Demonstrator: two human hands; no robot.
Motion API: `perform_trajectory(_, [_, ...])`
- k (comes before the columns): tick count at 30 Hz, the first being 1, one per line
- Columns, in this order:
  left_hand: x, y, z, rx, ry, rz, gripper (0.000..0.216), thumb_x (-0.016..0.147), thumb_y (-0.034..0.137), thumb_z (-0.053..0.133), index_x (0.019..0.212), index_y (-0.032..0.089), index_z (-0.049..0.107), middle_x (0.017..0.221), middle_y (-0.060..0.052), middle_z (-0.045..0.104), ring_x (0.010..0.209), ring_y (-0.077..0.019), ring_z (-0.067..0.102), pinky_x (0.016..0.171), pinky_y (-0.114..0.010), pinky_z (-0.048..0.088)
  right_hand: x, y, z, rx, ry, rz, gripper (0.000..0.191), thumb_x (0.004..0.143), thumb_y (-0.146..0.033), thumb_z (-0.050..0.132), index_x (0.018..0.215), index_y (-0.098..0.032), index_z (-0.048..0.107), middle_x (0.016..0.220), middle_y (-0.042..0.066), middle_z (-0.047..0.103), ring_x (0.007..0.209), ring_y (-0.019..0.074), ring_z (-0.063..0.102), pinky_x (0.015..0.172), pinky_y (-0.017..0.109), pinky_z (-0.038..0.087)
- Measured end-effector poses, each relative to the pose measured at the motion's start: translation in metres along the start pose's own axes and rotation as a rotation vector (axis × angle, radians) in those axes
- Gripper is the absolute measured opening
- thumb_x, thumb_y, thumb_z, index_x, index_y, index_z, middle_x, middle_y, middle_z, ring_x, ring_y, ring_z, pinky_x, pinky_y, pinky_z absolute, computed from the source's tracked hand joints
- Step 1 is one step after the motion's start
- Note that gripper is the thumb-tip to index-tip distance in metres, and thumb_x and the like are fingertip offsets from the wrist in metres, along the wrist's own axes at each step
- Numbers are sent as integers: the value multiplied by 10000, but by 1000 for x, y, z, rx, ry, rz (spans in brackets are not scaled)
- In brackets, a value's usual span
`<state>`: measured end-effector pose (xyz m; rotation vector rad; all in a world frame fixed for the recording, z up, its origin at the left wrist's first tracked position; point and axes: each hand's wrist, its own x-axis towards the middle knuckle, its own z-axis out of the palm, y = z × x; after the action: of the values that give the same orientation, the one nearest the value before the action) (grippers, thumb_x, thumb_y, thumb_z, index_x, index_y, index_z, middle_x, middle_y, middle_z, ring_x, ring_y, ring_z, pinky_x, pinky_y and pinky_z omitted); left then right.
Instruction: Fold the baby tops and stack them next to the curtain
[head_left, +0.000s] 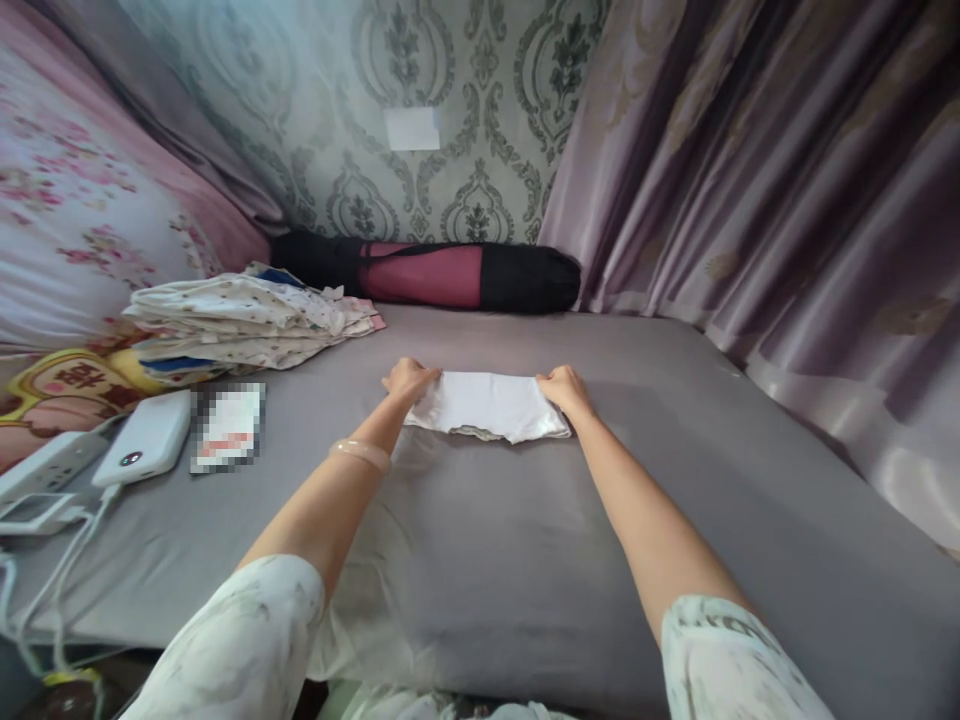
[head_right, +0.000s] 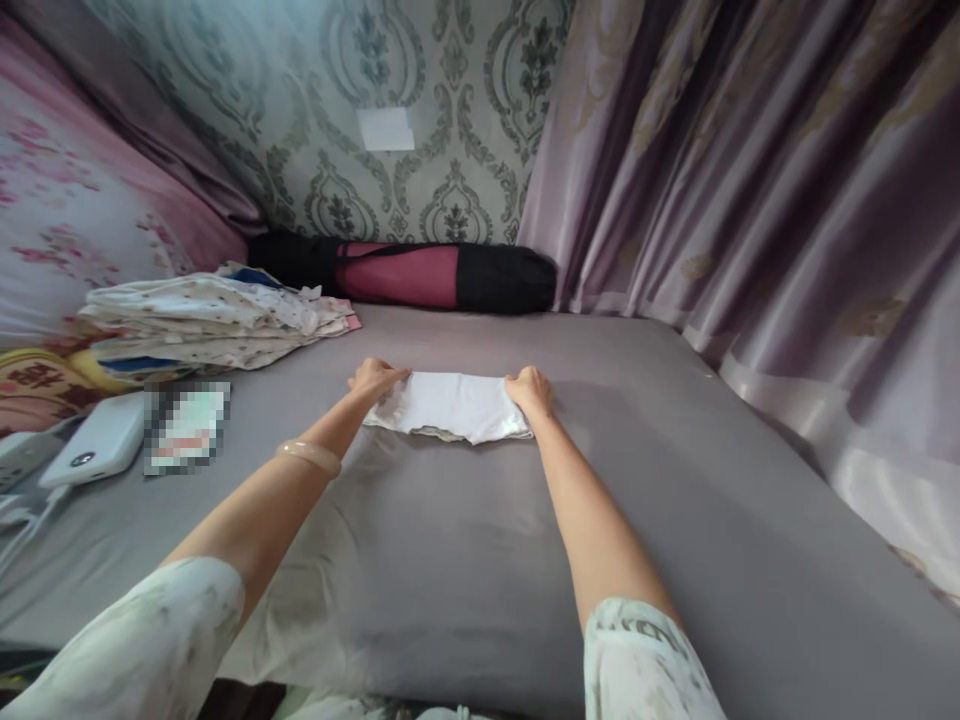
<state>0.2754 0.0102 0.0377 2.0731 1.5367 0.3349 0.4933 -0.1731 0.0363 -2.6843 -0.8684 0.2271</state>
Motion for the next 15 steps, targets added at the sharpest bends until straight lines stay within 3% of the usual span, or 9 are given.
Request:
perform_trajectory(7, [0,-8,8,-40,95,17,230,782,293,528,896,210,709,939,-126,745,1027,-308,651,929,-462,383,-10,0,14,-12,113,-11,372,942,-339,429,1057,-135,719,1051,218,710,998,289,687,800,356,504])
perform_trajectory(11, [-2,-13,15,18,113,23,285,849,317,459,946,197,699,1061,-154,723,1070,-329,631,921,-476,384,-17,0,24,-51,242,-39,379,962,-292,380,1078,-95,681,1045,248,695,1008,302,678,833,392,501])
perform_trajectory(15, [-5,-15,15,156,114,127,339,904,366,403,966,182,681,1112,-167,699,1108,-342,599,931,-490,376,-16,0,23,-84,206,-51,391,974,-292,352,1101,-85,659,1064,260,680,1024,308,671,843,404,496])
